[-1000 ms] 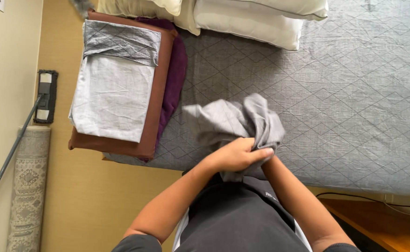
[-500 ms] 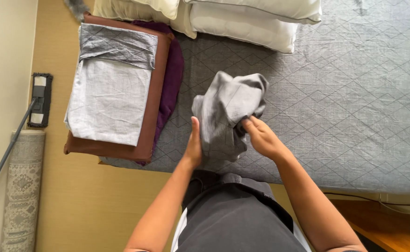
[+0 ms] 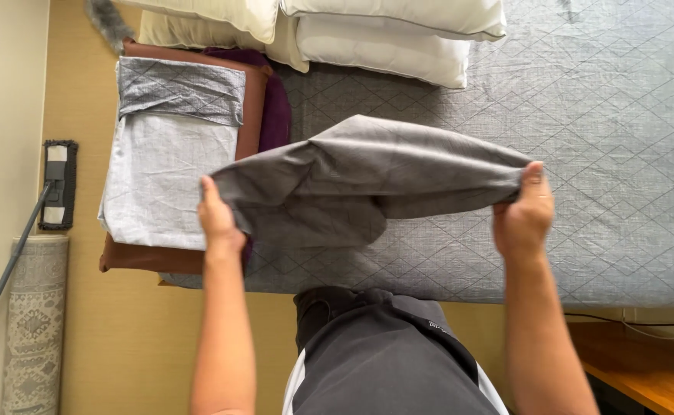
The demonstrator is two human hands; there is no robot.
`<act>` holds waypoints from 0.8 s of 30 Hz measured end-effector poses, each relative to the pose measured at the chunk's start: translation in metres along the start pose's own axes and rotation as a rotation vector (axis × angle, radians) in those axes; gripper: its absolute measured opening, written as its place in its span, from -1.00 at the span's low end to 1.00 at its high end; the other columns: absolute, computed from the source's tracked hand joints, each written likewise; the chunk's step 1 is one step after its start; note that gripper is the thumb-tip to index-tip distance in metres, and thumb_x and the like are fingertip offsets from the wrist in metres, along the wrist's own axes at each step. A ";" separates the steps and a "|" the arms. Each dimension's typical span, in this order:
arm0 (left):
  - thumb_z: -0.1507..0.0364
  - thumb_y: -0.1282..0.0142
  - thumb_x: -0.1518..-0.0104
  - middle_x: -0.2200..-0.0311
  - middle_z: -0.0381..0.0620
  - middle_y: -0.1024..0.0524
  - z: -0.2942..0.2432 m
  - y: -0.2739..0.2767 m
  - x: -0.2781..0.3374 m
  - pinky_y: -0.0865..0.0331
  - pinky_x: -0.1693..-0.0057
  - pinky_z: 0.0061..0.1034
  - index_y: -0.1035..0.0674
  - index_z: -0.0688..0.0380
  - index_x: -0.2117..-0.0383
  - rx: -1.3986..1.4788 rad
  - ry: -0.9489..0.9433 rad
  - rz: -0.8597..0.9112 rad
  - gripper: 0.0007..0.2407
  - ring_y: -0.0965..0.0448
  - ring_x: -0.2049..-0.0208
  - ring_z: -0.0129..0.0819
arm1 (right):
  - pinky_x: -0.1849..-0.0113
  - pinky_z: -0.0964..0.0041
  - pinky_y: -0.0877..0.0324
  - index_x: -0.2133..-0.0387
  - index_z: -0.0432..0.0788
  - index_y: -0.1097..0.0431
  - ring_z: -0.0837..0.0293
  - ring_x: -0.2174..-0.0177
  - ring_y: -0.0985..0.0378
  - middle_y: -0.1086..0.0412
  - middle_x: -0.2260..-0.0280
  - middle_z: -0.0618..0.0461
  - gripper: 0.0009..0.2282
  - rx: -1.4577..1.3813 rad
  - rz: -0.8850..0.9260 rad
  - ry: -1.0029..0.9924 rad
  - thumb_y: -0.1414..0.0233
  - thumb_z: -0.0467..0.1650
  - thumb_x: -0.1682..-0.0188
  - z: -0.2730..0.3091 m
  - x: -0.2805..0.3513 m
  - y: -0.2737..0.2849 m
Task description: The person smooths a gray patterned bedsheet on a bed, then folds a gray pillowcase and places it on the bed. They pick up a white pillow and insert it into the pillowcase, adjusting the fabric to fit.
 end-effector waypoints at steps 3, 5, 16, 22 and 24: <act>0.10 0.21 -0.36 0.09 -0.02 -0.66 -0.073 -0.012 0.045 -0.54 -0.13 -0.25 -0.60 0.23 0.08 0.586 0.142 0.428 -0.56 -0.69 0.06 -0.21 | 0.09 0.30 -0.54 0.14 -0.25 -0.32 0.19 0.25 -0.53 -0.43 0.25 -0.01 -0.69 0.041 -0.036 -0.099 0.27 -0.26 -0.28 0.032 -0.014 0.017; 0.04 0.24 -0.34 0.09 0.04 -0.61 -0.071 -0.015 0.045 -0.51 -0.13 -0.21 -0.56 0.26 0.05 0.545 0.169 0.523 -0.51 -0.65 0.04 -0.17 | 0.13 0.33 -0.51 0.14 -0.25 -0.33 0.22 0.28 -0.49 -0.42 0.26 0.02 -0.69 0.124 -0.022 -0.087 0.25 -0.26 -0.32 0.034 -0.032 0.058; 0.18 0.09 -0.30 0.05 0.03 -0.55 -0.066 -0.108 0.095 -0.48 -0.06 -0.32 -0.51 0.31 -0.06 0.505 0.098 0.867 -0.58 -0.54 0.02 -0.19 | 0.18 0.17 -0.43 0.23 -0.24 -0.39 0.15 0.27 -0.45 -0.42 0.26 0.00 -0.74 0.739 -0.139 -0.051 0.08 -0.28 -0.30 0.018 -0.048 0.086; 0.22 0.08 -0.36 -0.04 0.02 -0.56 -0.080 -0.169 0.191 -0.35 -0.19 -0.37 -0.54 0.28 -0.09 -0.253 -0.228 1.124 -0.62 -0.53 -0.07 -0.28 | 0.07 0.24 -0.43 0.09 -0.21 -0.49 0.08 0.12 -0.51 -0.46 0.11 -0.10 -0.72 1.015 0.295 0.038 -0.06 -0.26 -0.10 0.014 0.005 -0.034; 0.27 0.13 -0.36 -0.05 0.13 -0.55 -0.086 -0.190 0.240 -0.31 -0.26 -0.33 -0.49 0.29 -0.12 -0.456 -0.409 1.288 -0.63 -0.52 -0.14 -0.10 | 0.08 0.17 -0.45 0.03 -0.20 -0.41 0.05 0.11 -0.56 -0.48 0.12 -0.13 -0.56 1.010 0.534 -0.004 -0.17 -0.16 0.07 0.010 0.042 -0.099</act>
Point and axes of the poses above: each hand's wrist, its own x-axis away from the middle knuckle, its own y-axis out of the back of the hand, z = x × y, the point moved 7 cm from there along -x, towards the middle knuckle
